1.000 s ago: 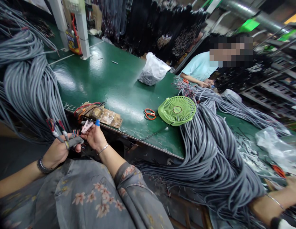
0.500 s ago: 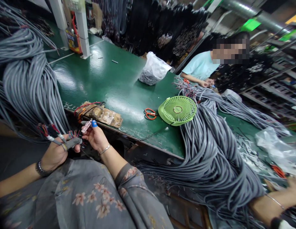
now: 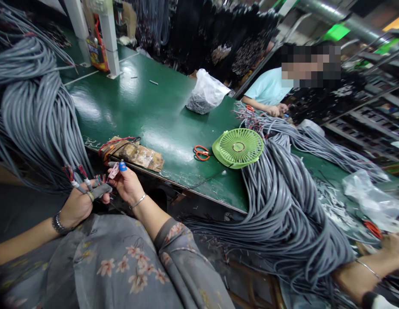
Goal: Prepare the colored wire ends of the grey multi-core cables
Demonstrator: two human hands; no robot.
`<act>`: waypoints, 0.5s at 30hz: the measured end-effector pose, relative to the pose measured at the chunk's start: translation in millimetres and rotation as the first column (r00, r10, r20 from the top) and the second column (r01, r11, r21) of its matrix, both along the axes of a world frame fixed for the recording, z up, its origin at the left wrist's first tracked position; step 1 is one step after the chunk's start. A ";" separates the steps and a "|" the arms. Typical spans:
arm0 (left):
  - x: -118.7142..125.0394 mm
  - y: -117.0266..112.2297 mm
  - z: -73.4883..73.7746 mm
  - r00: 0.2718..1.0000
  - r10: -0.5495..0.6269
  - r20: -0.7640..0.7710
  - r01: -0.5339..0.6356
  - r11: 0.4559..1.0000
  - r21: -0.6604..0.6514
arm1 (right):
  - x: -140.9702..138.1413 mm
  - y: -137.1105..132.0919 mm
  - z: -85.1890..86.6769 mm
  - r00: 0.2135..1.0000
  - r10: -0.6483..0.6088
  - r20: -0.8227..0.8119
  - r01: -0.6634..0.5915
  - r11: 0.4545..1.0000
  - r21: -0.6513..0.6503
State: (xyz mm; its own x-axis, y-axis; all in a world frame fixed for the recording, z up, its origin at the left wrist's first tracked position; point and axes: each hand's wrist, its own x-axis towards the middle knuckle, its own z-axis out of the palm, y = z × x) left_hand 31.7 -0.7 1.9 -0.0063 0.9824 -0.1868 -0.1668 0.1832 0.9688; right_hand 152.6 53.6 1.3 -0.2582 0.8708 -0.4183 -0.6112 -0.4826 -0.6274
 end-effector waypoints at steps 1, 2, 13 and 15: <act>-0.3 -0.4 0.2 1.000 0.005 0.013 -0.004 1.000 -0.006 | 0.1 -0.6 1.5 1.000 0.007 -0.003 -0.007 1.000 -0.021; -1.0 -1.1 0.0 1.000 0.005 0.028 -0.005 1.000 -0.011 | 0.7 -1.2 2.4 1.000 0.015 -0.010 -0.015 0.999 -0.045; -18.6 -6.5 -17.3 0.993 -0.106 -0.056 0.108 0.994 0.032 | 20.2 -6.6 -15.0 0.999 0.045 0.021 -0.043 0.995 -0.090; -14.8 -5.7 -13.4 0.996 -0.089 0.003 0.089 0.996 -0.009 | 23.5 -10.2 -17.6 0.997 0.034 0.070 -0.028 0.996 -0.086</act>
State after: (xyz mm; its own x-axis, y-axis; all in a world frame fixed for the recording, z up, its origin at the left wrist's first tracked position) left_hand 16.9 -6.4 -11.5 0.0819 0.9773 -0.1953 -0.1515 0.2059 0.9668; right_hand 176.1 43.4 -16.3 -0.2513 0.8233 -0.5090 -0.5499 -0.5542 -0.6249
